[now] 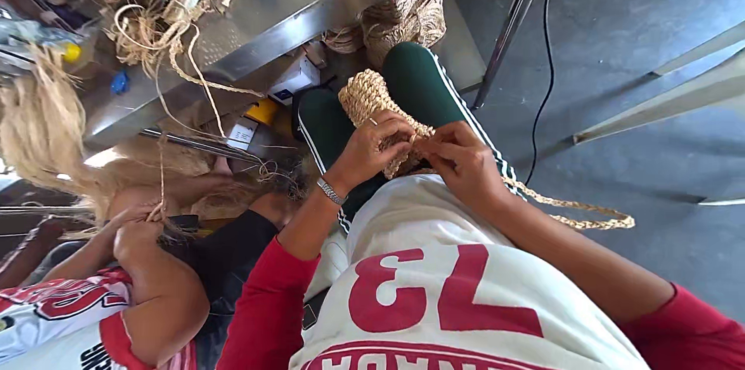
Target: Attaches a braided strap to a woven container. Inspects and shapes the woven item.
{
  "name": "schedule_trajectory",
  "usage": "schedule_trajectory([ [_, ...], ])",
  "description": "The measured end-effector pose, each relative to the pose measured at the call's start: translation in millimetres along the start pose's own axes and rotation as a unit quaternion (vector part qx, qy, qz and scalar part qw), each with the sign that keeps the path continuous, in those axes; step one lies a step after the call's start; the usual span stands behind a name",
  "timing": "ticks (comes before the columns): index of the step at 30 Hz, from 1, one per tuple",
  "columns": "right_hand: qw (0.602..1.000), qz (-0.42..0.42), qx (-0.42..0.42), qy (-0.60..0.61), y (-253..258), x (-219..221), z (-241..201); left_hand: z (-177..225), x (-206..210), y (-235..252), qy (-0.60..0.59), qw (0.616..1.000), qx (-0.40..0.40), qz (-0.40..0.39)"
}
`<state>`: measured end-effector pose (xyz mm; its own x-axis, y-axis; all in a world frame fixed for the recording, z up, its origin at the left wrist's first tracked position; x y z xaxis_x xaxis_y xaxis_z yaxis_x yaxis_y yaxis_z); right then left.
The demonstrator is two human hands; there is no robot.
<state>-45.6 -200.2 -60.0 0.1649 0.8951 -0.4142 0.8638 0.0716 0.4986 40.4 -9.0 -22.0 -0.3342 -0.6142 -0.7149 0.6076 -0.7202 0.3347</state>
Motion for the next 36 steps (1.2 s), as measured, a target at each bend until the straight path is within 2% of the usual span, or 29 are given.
schedule_trajectory([
  [4,0.998,0.049,0.018,0.034,0,6,3,1,4,-1,0.005,1.0,0.008,0.004],
  [12,0.994,0.063,0.08,0.045,12,-1,-1,-1,5,0,0.003,1.0,0.007,0.003],
  [15,0.998,0.043,0.05,0.003,12,-1,-3,-1,5,0,0.001,1.0,0.007,-0.002],
  [19,0.998,0.025,-0.031,-0.046,10,10,1,-3,7,1,0.018,1.0,0.007,0.004],
  [21,0.997,0.021,-0.04,-0.056,10,16,5,-4,10,1,0.03,0.999,0.007,0.009],
  [30,0.993,0.039,0.104,0.037,18,15,4,-2,5,-2,0.047,0.999,0.004,0.006],
  [36,0.987,0.027,0.141,0.076,14,11,15,9,9,5,0.133,0.991,0.011,-0.017],
])
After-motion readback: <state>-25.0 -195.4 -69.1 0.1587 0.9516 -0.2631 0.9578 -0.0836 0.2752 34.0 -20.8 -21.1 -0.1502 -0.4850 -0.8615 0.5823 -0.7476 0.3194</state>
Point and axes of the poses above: each hand's wrist, its own y-axis towards the middle knuckle, its own x-axis out of the palm, z = x × y, the point moved 2 cm from there along y, towards the middle knuckle, and after that the axes turned 1 degree about y, right-handed, at the moved point
